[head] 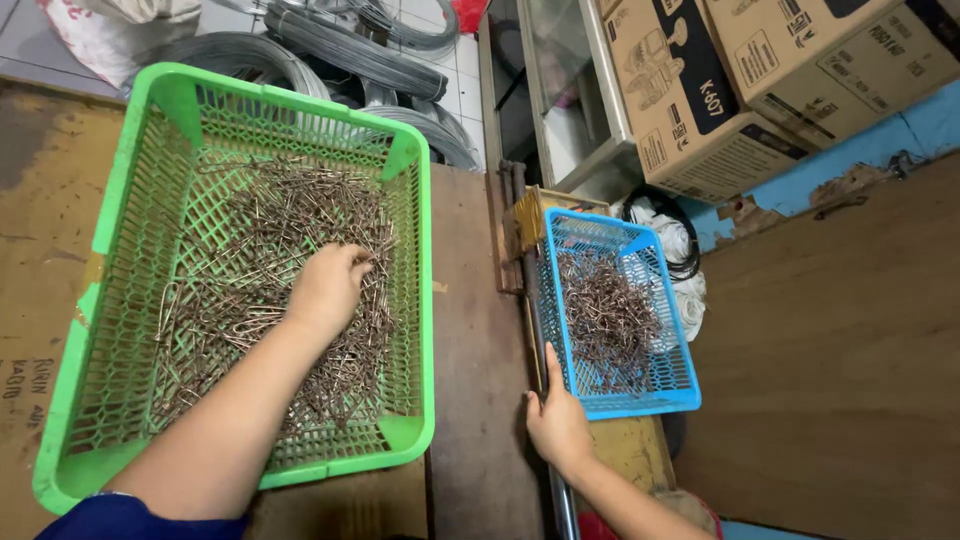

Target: Processing metal pins one by one using a manual lever press and sorting them into baskets

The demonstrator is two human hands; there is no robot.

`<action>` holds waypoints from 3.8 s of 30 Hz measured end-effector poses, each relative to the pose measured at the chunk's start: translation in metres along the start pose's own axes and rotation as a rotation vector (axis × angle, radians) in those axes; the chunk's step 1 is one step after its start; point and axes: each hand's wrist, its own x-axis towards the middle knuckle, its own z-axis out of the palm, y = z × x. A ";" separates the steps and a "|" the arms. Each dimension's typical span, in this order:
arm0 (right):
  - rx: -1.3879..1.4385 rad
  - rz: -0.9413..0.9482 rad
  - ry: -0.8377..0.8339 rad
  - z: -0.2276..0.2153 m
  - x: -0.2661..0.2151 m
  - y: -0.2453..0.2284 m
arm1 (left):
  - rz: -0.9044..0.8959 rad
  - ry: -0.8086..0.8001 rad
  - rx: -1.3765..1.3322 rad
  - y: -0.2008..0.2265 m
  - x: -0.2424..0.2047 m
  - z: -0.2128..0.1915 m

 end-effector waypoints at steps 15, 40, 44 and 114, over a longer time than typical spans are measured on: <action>0.025 -0.023 -0.005 -0.003 -0.003 0.002 | -0.118 -0.112 -0.017 0.003 -0.007 -0.014; -0.023 -0.027 -0.301 -0.178 -0.016 -0.052 | 0.463 -0.164 0.254 0.090 0.062 0.065; -0.038 -0.027 -0.305 -0.206 -0.011 -0.059 | 0.460 -0.182 0.292 0.079 0.137 0.129; -0.018 -0.008 -0.185 -0.050 -0.010 -0.006 | 1.291 -0.025 0.384 0.185 0.032 0.274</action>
